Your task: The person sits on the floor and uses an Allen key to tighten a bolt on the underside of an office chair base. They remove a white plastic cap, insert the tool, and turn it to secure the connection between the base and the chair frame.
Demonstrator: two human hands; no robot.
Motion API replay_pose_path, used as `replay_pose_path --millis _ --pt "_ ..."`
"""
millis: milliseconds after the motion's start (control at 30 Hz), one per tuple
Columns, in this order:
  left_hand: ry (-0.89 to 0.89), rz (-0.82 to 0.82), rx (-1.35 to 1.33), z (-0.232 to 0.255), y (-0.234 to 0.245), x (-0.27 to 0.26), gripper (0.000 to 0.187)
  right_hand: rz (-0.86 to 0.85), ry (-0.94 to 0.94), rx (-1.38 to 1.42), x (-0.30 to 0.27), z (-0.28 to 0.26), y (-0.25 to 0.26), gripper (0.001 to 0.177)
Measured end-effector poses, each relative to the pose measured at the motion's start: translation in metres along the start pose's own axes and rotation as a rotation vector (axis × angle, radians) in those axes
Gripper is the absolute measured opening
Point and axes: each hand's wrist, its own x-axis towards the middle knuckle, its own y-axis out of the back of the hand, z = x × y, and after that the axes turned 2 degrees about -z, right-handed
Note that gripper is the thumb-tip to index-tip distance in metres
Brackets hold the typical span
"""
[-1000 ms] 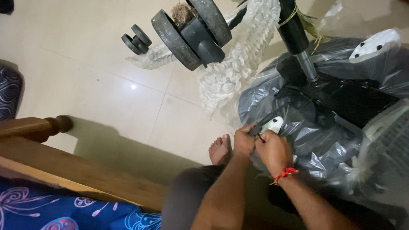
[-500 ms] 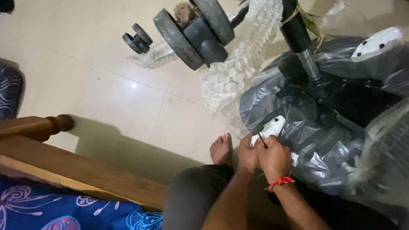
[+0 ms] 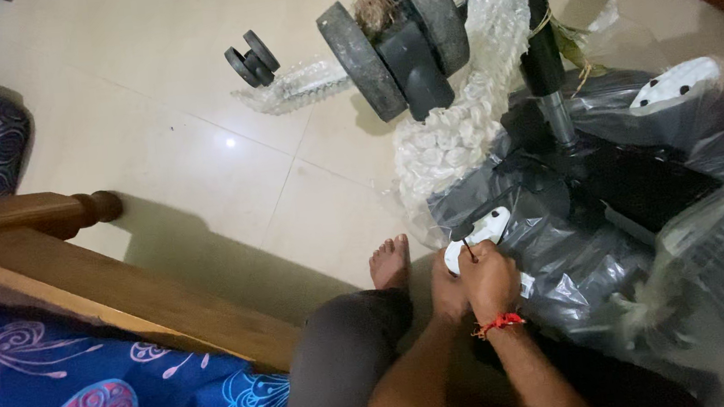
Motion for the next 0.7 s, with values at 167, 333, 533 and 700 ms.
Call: replay_pose_path --millis 167,333,533,700 --pt "0.045 0.057 0.052 -0.006 -0.001 0.003 0.044 0.018 0.01 0.043 0.001 0.003 -0.004 0.026" --pt "0.029 0.057 -0.106 -0.031 -0.007 0.009 0.047 -0.036 0.011 0.057 0.001 0.003 0.001 0.027" --pt "0.146 0.002 -0.359 -0.043 -0.017 0.01 0.033 -0.052 -0.062 -0.025 -0.001 -0.001 0.012 0.024" --pt "0.225 0.178 -0.081 -0.011 -0.015 0.006 0.037 -0.003 -0.025 0.028 -0.004 -0.007 0.011 0.025"
